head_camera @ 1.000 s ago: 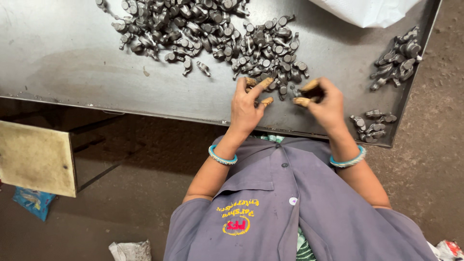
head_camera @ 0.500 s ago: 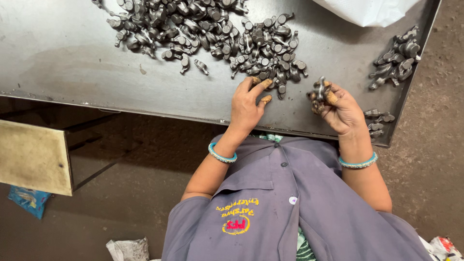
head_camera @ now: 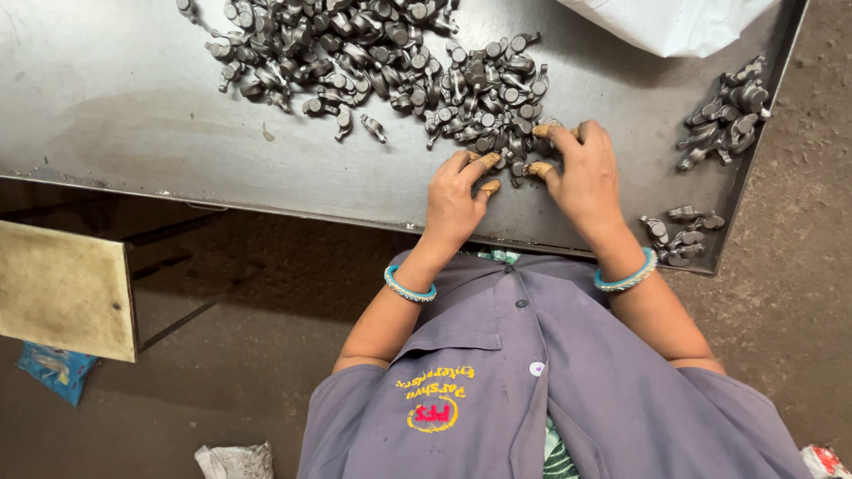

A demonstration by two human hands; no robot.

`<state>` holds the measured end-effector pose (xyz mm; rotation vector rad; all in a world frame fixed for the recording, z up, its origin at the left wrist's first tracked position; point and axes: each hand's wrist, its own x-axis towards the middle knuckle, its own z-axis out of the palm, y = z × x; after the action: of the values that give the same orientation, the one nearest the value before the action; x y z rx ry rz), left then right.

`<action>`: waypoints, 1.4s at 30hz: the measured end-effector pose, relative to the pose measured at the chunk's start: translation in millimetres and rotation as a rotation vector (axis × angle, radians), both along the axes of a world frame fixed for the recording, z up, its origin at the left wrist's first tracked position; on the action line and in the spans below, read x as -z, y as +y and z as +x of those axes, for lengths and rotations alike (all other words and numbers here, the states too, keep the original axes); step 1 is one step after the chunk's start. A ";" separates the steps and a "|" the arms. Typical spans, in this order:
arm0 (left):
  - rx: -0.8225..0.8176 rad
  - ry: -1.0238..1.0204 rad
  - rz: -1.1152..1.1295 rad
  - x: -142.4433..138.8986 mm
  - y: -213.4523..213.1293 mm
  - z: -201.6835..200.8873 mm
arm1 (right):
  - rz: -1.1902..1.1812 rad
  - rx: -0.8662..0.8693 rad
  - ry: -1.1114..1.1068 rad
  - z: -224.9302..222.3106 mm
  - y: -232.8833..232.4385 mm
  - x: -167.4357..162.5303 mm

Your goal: The person stands at a metal table sorting small dark metal castings, picking items one at a time from a pile, turning them over in both hands, and placing them into separate groups on the table. They occasionally sweep items across the table to gather them for sorting.

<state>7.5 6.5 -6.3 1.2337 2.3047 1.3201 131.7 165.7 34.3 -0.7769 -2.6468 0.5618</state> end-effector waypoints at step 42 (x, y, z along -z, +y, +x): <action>0.063 -0.161 0.023 -0.6 10.4 23.9 | 0.006 -0.095 0.110 -22.5 29.4 11.7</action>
<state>31.3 17.0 -5.7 1.1517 2.1290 1.3741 109.2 195.1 22.6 -0.6036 -2.5930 0.6024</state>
